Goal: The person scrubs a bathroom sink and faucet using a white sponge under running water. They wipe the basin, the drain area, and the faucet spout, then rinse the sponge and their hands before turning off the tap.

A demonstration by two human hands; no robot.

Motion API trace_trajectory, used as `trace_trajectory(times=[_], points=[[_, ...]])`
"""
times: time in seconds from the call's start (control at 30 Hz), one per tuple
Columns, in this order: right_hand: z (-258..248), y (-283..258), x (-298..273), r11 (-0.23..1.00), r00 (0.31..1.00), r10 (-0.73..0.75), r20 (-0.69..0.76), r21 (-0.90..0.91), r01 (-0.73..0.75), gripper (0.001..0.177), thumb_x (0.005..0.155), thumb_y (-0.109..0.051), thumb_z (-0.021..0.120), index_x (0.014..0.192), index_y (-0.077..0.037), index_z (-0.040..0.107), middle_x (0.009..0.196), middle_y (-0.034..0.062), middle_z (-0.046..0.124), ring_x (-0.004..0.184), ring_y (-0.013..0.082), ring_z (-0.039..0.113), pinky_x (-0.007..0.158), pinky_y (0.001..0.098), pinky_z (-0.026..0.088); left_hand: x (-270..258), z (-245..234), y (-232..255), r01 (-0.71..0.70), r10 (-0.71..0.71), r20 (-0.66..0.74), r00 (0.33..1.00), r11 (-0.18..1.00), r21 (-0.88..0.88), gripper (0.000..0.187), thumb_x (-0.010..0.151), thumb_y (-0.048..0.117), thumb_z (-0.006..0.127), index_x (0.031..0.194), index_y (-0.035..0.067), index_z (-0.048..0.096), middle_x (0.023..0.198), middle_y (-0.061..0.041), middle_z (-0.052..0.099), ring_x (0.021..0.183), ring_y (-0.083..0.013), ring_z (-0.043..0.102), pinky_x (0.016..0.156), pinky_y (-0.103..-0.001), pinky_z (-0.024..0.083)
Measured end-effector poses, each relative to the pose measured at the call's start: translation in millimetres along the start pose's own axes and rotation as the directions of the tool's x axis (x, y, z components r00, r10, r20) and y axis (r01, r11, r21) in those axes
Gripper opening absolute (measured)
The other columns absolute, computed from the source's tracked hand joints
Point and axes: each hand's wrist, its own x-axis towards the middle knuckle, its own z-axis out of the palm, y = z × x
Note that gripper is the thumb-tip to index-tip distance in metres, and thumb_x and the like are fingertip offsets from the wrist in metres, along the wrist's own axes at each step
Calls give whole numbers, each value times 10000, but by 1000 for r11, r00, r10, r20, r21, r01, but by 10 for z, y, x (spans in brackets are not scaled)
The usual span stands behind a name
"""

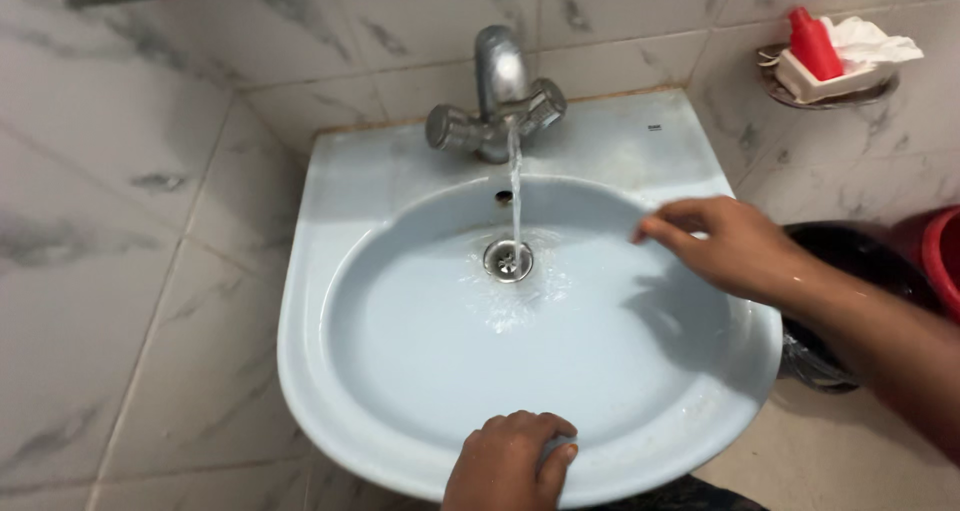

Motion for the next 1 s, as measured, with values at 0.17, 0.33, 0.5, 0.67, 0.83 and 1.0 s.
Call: trace_trajectory(times=[0.17, 0.33, 0.5, 0.67, 0.83, 1.0], points=[[145, -654, 445, 396, 953, -89, 289, 889, -232, 367, 1033, -254, 472, 1177, 15, 677, 1135, 154, 731, 1103, 275, 708, 975, 409, 586, 186, -38, 73, 116, -112, 61, 992, 991, -73, 231, 948, 320, 671, 1131, 191, 728, 1071, -60, 729, 1087, -220, 671, 976, -378, 516], [432, -1057, 911, -272, 808, -119, 577, 764, -585, 270, 1079, -157, 370, 1069, 16, 577, 968, 111, 650, 917, 235, 686, 800, 348, 616, 273, -264, 157, 110, -167, -159, 973, 942, -316, 251, 942, 316, 647, 1134, 190, 748, 1045, -65, 760, 918, -214, 743, 863, -358, 572], [607, -994, 1038, -362, 699, -292, 652, 601, -712, 232, 1036, -133, 363, 830, -81, 455, 756, 33, 450, 637, 138, 438, 504, 257, 349, 653, -600, 185, 63, -262, -319, 911, 853, -519, 337, 933, 227, 601, 1258, 172, 672, 993, -44, 774, 788, -184, 732, 755, -349, 579], [419, -647, 753, -487, 714, -303, 632, 541, -685, 250, 1048, -126, 383, 804, -86, 425, 725, 11, 410, 607, 126, 395, 486, 264, 319, 1050, -1002, 249, -49, -308, -263, 914, 561, -826, 396, 947, 189, 620, 1320, 56, 622, 1047, -62, 766, 862, -97, 704, 782, -268, 553], [207, 18, 530, -599, 776, -171, 607, 561, -571, 274, 1055, -190, 435, 795, -102, 436, 710, -12, 404, 587, 111, 375, 492, 252, 321, 1208, -1336, 356, -93, -186, -225, 956, 537, -839, 354, 947, 151, 581, 1266, 12, 647, 1073, -59, 754, 891, -123, 710, 816, -269, 567], [143, 764, 568, -273, 822, 266, 503, 857, -436, 227, 1084, -173, 383, 875, -124, 458, 791, -11, 453, 654, 96, 395, 539, 234, 341, 1224, -1492, 456, -63, -145, -188, 971, 605, -793, 307, 941, 147, 622, 1204, -3, 675, 1030, -76, 746, 895, -126, 714, 817, -261, 567]])
